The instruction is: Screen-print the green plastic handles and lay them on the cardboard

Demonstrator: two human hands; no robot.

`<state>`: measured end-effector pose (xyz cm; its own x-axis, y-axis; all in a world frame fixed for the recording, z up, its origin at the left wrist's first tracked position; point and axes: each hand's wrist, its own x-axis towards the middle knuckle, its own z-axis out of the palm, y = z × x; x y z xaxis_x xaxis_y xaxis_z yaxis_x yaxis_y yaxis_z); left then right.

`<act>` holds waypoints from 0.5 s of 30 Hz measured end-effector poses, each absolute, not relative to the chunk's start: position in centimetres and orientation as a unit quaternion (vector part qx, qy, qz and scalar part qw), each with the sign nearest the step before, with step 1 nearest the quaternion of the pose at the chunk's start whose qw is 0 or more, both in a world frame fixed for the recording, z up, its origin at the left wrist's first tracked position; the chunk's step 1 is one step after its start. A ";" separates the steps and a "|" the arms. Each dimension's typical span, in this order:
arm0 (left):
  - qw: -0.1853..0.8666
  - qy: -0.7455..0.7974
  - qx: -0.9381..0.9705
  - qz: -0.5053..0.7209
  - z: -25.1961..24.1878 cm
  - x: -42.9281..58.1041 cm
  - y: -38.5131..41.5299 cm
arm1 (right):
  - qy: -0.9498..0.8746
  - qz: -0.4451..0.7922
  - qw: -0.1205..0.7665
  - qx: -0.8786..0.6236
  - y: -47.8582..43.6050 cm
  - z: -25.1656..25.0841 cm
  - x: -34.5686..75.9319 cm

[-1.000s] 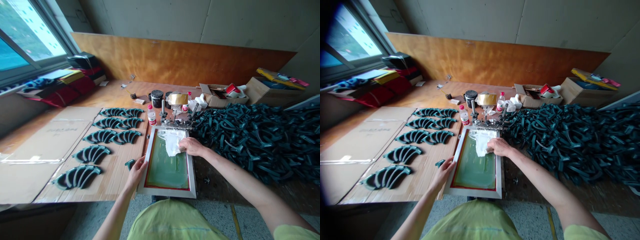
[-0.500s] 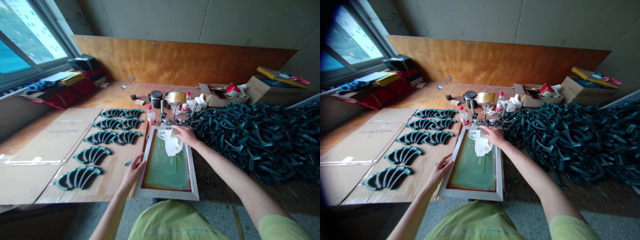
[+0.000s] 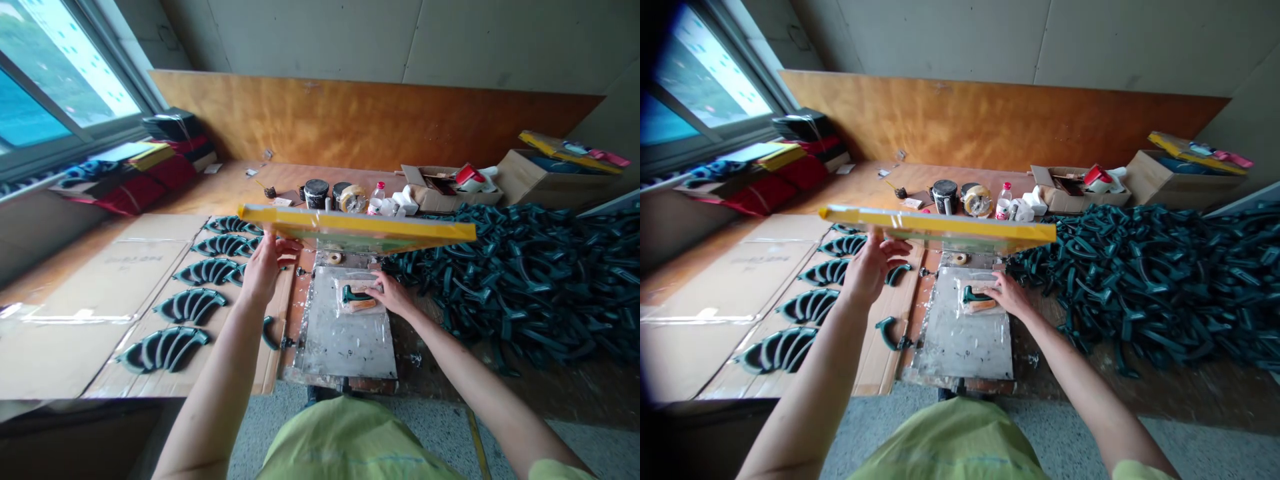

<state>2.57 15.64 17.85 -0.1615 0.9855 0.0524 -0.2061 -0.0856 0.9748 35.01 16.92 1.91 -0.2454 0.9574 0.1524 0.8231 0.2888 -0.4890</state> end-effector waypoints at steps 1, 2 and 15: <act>0.493 0.458 0.414 0.614 17.8 2.7 15.8 | -0.797 0.152 0.192 -0.552 16.5 1.6 34.4; 0.487 0.457 0.402 0.626 17.5 2.9 15.6 | -0.817 0.145 0.171 -0.531 16.1 1.5 33.8; 0.600 0.666 0.265 0.356 1.1 2.3 3.4 | -0.860 0.105 0.189 -0.463 7.5 2.8 30.9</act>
<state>2.26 3.44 1.12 -0.1405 0.7796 -0.6103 -0.0747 0.6063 0.7917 30.94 7.47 2.82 -0.5005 0.8350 0.2284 0.7558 0.5502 -0.3551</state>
